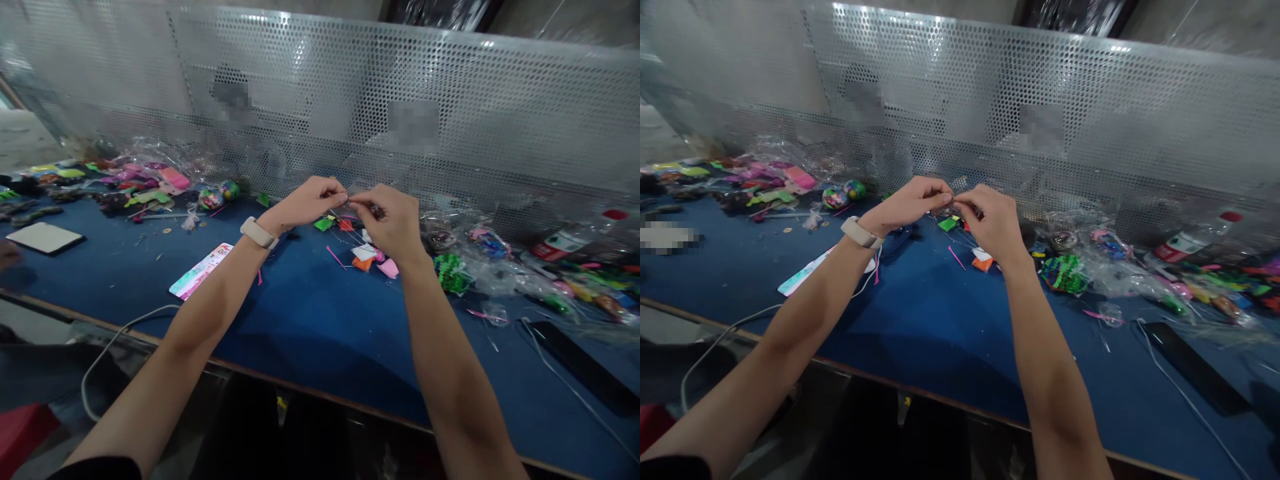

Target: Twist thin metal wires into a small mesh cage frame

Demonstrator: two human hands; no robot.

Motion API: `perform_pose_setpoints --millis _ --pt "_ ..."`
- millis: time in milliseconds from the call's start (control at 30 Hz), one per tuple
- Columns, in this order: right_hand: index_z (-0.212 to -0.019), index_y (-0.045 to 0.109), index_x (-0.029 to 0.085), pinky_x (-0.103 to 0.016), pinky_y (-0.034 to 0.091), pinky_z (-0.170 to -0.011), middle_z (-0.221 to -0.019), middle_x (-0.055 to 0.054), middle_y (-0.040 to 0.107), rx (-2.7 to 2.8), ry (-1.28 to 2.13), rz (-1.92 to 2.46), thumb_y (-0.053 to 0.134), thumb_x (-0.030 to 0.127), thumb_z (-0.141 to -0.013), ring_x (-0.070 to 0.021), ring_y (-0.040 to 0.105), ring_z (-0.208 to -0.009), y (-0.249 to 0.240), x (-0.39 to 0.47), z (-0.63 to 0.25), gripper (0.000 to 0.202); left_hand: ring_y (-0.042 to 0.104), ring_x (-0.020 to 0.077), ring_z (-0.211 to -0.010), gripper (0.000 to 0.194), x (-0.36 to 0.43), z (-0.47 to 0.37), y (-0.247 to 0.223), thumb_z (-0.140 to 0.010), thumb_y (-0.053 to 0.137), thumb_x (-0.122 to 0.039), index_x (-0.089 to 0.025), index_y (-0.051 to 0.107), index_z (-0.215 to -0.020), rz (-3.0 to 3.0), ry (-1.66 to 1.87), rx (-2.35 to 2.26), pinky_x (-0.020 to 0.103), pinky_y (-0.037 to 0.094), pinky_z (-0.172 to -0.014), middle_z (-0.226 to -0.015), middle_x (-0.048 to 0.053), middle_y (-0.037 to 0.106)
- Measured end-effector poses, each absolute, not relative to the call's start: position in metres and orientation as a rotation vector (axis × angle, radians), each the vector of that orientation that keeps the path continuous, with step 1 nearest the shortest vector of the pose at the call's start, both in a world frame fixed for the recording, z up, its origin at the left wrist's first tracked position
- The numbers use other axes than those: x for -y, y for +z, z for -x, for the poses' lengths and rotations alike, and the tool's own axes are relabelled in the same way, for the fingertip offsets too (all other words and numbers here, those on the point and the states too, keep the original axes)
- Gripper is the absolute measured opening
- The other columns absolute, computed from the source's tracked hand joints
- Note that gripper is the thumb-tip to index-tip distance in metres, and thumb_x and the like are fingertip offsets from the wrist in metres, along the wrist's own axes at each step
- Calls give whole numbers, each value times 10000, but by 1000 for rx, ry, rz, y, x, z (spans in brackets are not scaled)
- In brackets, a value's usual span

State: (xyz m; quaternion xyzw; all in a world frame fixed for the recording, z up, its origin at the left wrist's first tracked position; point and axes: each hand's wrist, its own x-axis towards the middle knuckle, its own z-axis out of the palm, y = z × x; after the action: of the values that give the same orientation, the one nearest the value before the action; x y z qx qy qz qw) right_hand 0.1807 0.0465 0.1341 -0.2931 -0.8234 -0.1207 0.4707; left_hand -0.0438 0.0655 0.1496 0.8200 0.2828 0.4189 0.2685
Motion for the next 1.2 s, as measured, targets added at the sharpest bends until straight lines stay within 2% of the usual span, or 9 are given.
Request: perform_pose_setpoints --millis 100,300,500,667,733,833,1033,1200 --pt "-979 811 260 -372 498 -714 -811 -22 739 2039 -305 689 710 254 -1050 -208 648 -724 135 -46 -181 125 602 148 -815 262 -68 47 149 -1041 680 -340 -157 728 -859 -2122 1059 -700 303 502 -811 -852 39 698" --pt "-1008 820 300 -389 514 -732 -842 -21 755 2140 -225 679 710 297 -1064 -224 668 -761 139 -37 -179 124 746 195 -926 295 -70 61 145 -992 774 -467 -182 808 -925 -1927 840 -522 340 611 -864 -959 86 796" --pt "-988 821 313 -409 535 -767 -855 -22 763 2161 -166 723 712 293 -1056 -231 682 -786 143 -30 -176 130 817 229 -990 407 -71 61 140 -1009 756 -592 -199 825 -931 -1975 901 -554 355 672 -850 -1034 123 837" --pt "-966 823 293 -402 545 -756 -848 -24 772 2078 -162 773 731 258 -1022 -225 684 -765 143 -33 -175 113 765 190 -915 270 -64 57 150 -1040 712 -416 -187 794 -923 -2030 959 -622 342 639 -837 -984 90 806" --pt "-972 829 279 -389 550 -737 -856 -30 782 2008 -130 791 743 234 -996 -225 700 -774 142 -36 -175 99 741 195 -951 170 -61 57 154 -974 791 -356 -187 787 -956 -2186 1095 -679 348 618 -865 -1042 85 794" --pt "-963 832 256 -365 551 -695 -856 -36 791 1925 -39 818 759 250 -978 -222 718 -784 141 -41 -177 76 723 231 -1069 163 -56 54 157 -901 874 -303 -202 784 -992 -2469 1303 -768 398 597 -970 -1190 95 767" --pt "-927 819 261 -334 523 -587 -750 -14 738 1880 182 828 787 437 -982 -196 687 -697 144 -46 -184 188 711 298 -1186 44 -51 44 156 -1016 757 -271 -243 785 -1036 -2742 1420 -909 494 556 -1074 -1243 97 747" --pt "-946 824 269 -332 519 -574 -752 -5 727 1833 231 796 788 379 -953 -184 668 -677 146 -43 -184 116 688 331 -1252 130 -49 43 155 -1087 686 -341 -265 784 -1127 -2835 1417 -955 519 527 -1088 -1297 116 740"
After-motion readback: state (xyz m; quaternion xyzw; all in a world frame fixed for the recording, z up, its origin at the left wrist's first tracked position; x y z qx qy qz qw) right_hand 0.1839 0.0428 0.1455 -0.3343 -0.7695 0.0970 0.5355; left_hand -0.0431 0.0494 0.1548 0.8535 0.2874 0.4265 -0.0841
